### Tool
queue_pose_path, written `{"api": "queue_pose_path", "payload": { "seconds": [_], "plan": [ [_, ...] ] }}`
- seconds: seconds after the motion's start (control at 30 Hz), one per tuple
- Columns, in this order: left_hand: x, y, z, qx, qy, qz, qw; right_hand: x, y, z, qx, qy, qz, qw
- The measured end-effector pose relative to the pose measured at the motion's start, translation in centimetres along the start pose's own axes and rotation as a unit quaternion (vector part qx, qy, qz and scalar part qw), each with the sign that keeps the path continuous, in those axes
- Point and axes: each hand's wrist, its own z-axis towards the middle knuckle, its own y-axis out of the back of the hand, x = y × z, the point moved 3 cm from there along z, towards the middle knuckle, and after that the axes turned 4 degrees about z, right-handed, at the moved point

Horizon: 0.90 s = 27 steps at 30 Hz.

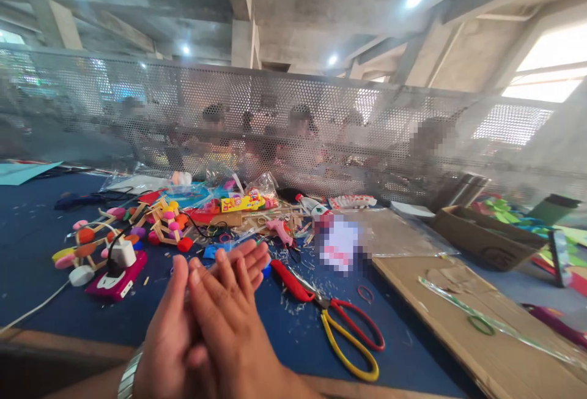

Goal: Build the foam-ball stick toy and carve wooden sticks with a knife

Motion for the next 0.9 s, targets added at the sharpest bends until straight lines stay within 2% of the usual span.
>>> {"api": "queue_pose_path", "payload": {
  "seconds": [0.07, 0.13, 0.27, 0.4, 0.43, 0.47, 0.5, 0.57, 0.63, 0.67, 0.73, 0.8, 0.83, 0.9],
  "plan": [
    [-0.5, -0.1, 0.0, -0.038, -0.059, 0.001, 0.998, 0.1, -0.4, -0.5, 0.039, 0.018, -0.031, 0.999],
    [-0.2, 0.1, 0.0, -0.044, -0.084, 0.009, 0.995, -0.2, -0.3, -0.7, 0.052, 0.023, -0.058, 0.997],
    [1.2, -1.0, -0.2, 0.059, -0.051, 0.001, 0.997, -0.3, -0.9, -0.7, 0.015, -0.014, -0.119, 0.993],
    [0.0, -1.1, -0.8, 0.044, -0.085, -0.023, 0.995, 0.7, -1.9, -1.3, 0.006, 0.012, -0.140, 0.990],
    [-0.1, -0.8, -1.1, 0.036, -0.094, -0.022, 0.995, 0.9, -1.8, -1.4, 0.045, 0.052, -0.142, 0.987],
    [0.2, -0.3, -1.4, 0.036, -0.101, -0.016, 0.994, 1.0, -1.5, -1.5, 0.083, 0.090, -0.144, 0.982],
    [1.0, 0.4, -1.6, 0.031, -0.093, -0.019, 0.995, 0.9, -0.9, -1.6, 0.092, 0.100, -0.152, 0.979],
    [3.3, 1.6, -1.7, 0.060, -0.073, -0.027, 0.995, 0.5, 0.0, -1.8, 0.087, 0.060, -0.173, 0.979],
    [5.5, 2.7, -1.2, 0.089, -0.069, -0.023, 0.993, 0.4, -0.2, -2.2, 0.074, 0.014, -0.197, 0.978],
    [6.0, 3.2, -1.0, 0.091, -0.067, -0.026, 0.993, 0.7, -0.7, -2.5, 0.049, 0.022, -0.210, 0.976],
    [5.8, 3.7, -1.0, 0.084, -0.068, -0.038, 0.993, 1.5, -2.1, -3.1, 0.001, 0.082, -0.233, 0.969],
    [4.3, 3.5, -2.1, 0.047, -0.089, -0.056, 0.993, 2.0, -3.1, -3.4, -0.040, 0.156, -0.234, 0.959],
    [3.6, 3.1, -3.0, 0.030, -0.079, -0.065, 0.994, 2.0, -3.4, -3.3, -0.052, 0.153, -0.231, 0.959],
    [2.8, 2.1, -4.9, -0.003, -0.064, -0.085, 0.994, 1.7, -4.1, -2.8, -0.011, 0.117, -0.237, 0.964]
  ]
}}
